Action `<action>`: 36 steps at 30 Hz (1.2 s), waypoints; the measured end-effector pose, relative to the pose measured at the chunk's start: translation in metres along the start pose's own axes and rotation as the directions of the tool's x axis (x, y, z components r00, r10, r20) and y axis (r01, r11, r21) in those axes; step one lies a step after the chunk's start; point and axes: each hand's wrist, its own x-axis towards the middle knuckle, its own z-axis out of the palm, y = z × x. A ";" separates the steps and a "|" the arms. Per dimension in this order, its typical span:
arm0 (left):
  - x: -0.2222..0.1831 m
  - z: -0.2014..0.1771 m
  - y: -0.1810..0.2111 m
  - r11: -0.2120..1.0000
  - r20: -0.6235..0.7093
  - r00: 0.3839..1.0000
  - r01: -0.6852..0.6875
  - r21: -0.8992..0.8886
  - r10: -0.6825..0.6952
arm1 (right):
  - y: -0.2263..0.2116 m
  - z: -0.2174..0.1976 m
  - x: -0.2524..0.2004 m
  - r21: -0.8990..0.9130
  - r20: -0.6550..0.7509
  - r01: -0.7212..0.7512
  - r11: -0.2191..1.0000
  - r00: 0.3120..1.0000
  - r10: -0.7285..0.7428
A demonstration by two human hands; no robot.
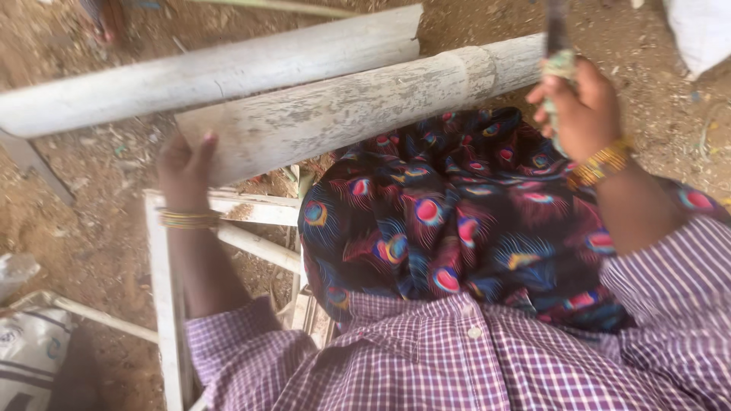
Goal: The person uses a knife to scrape and cut a large white PVC pipe by hand while holding it across their lap. They repeatedly apply the blade to the surface of the pipe to remove material and shape the end.
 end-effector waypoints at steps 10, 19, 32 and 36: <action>-0.023 0.098 0.027 0.825 -0.118 0.819 -0.542 0.158 0.561 | 0.021 0.041 0.048 -0.147 -0.001 -0.140 0.979 0.990 0.141; 0.031 0.155 0.106 0.668 -0.139 0.659 -0.743 0.033 0.739 | 0.028 0.020 0.054 -0.001 -0.132 -0.087 0.996 0.987 0.086; 0.052 0.126 0.085 0.737 -0.154 0.720 -0.660 0.147 0.676 | 0.065 0.032 0.051 0.142 0.086 -0.260 0.955 0.965 0.249; 0.023 0.122 0.059 0.845 -0.316 0.784 -0.502 0.184 0.534 | 0.082 0.051 0.044 -0.186 0.035 -0.311 0.932 0.946 0.323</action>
